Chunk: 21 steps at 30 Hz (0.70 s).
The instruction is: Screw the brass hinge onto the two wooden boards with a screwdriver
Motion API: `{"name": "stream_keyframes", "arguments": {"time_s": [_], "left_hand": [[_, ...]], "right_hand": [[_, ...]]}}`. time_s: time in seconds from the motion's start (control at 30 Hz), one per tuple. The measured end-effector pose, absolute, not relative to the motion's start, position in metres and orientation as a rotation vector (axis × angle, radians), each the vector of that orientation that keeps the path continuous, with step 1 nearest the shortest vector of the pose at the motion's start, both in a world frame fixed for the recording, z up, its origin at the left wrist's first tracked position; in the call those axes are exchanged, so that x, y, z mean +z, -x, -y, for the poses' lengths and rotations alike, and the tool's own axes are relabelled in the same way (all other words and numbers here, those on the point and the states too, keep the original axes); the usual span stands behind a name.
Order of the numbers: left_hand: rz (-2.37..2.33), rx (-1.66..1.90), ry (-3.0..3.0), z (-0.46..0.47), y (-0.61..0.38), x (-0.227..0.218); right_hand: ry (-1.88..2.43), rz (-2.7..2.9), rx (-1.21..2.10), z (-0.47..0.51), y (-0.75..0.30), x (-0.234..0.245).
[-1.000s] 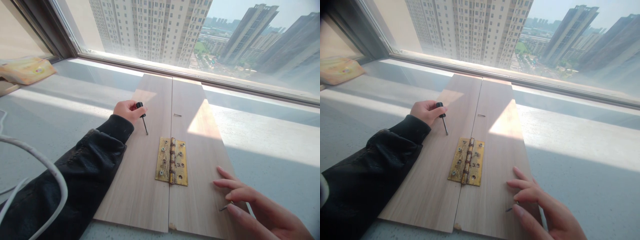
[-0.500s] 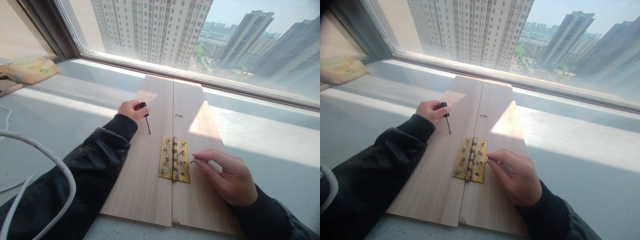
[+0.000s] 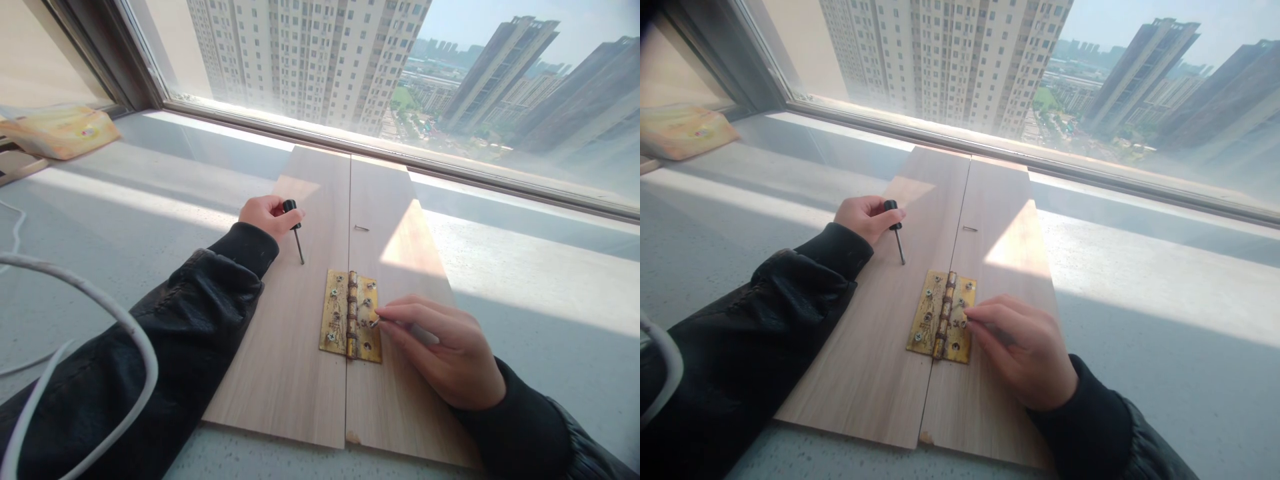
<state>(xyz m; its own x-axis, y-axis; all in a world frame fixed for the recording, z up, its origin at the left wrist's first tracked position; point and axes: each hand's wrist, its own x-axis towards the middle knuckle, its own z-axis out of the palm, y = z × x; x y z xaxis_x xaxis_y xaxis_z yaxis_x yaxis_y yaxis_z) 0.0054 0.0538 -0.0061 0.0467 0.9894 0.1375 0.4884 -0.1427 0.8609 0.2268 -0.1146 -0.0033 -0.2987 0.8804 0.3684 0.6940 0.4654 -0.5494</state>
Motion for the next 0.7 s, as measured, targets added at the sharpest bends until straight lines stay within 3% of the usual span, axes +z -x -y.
{"name": "stream_keyframes", "arguments": {"time_s": [0.7], "left_hand": [[-1.525, 1.044, -1.732, -0.0531, -0.0068, -0.0072]], "right_hand": [[1.253, 2.110, 0.352, 0.1104, -0.2278, -0.0071]]}}
